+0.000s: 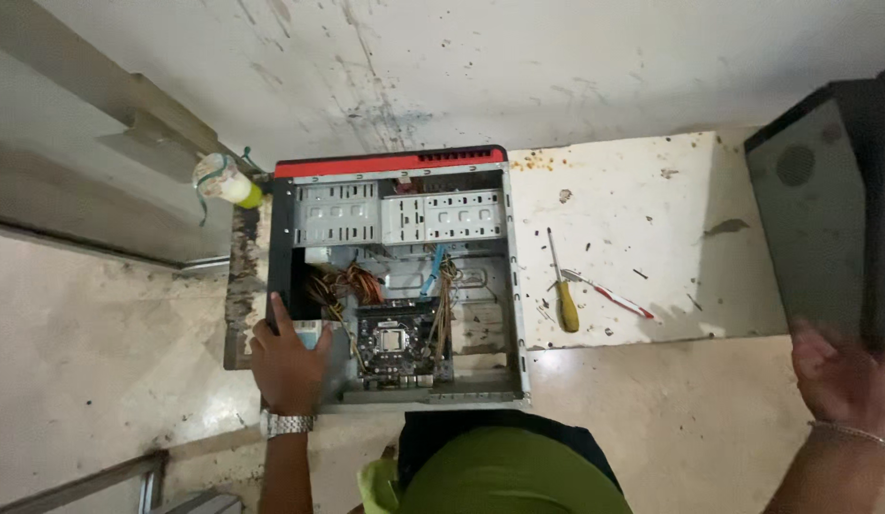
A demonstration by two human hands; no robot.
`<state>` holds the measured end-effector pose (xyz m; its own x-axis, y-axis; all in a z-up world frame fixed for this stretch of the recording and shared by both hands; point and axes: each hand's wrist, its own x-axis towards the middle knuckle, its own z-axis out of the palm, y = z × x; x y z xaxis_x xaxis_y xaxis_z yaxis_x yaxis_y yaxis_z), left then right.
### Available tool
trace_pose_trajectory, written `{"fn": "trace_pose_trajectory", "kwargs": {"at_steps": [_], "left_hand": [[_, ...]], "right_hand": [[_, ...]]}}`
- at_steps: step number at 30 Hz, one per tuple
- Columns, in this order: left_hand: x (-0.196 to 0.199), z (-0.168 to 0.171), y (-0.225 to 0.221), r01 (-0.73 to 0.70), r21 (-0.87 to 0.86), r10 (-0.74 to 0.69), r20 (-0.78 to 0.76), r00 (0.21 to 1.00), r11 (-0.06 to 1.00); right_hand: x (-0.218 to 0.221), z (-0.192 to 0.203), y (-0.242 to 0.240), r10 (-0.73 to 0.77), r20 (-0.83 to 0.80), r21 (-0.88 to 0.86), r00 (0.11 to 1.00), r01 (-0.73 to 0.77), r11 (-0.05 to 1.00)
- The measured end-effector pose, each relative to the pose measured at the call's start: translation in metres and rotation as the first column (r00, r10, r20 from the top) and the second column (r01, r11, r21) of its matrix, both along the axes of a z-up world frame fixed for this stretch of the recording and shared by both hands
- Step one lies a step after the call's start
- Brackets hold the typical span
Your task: The person connects internal cables to the motherboard, routes wires within the chassis, and slides the side panel onto the computer case.
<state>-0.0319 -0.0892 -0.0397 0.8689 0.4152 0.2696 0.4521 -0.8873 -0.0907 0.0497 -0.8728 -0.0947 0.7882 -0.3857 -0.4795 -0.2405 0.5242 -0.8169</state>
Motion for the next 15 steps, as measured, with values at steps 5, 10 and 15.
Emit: {"fn": "trace_pose_trajectory", "kwargs": {"at_steps": [5, 10, 15], "left_hand": [[-0.001, 0.006, -0.004, -0.074, -0.094, 0.066, -0.079, 0.995, 0.993], [-0.002, 0.016, 0.02, -0.031, -0.362, 0.007, -0.069, 0.998, 0.932], [-0.005, 0.085, 0.043, -0.274, -0.929, -0.018, -0.287, 0.958, 0.247]], "right_hand": [[0.01, -0.021, -0.01, -0.063, 0.104, 0.062, 0.993, 0.057, 0.996], [0.016, 0.008, 0.028, -0.066, 0.078, -0.051, 0.995, 0.07, 0.996], [0.011, 0.023, 0.066, -0.133, 0.16, -0.131, 0.978, 0.155, 0.979]]}}
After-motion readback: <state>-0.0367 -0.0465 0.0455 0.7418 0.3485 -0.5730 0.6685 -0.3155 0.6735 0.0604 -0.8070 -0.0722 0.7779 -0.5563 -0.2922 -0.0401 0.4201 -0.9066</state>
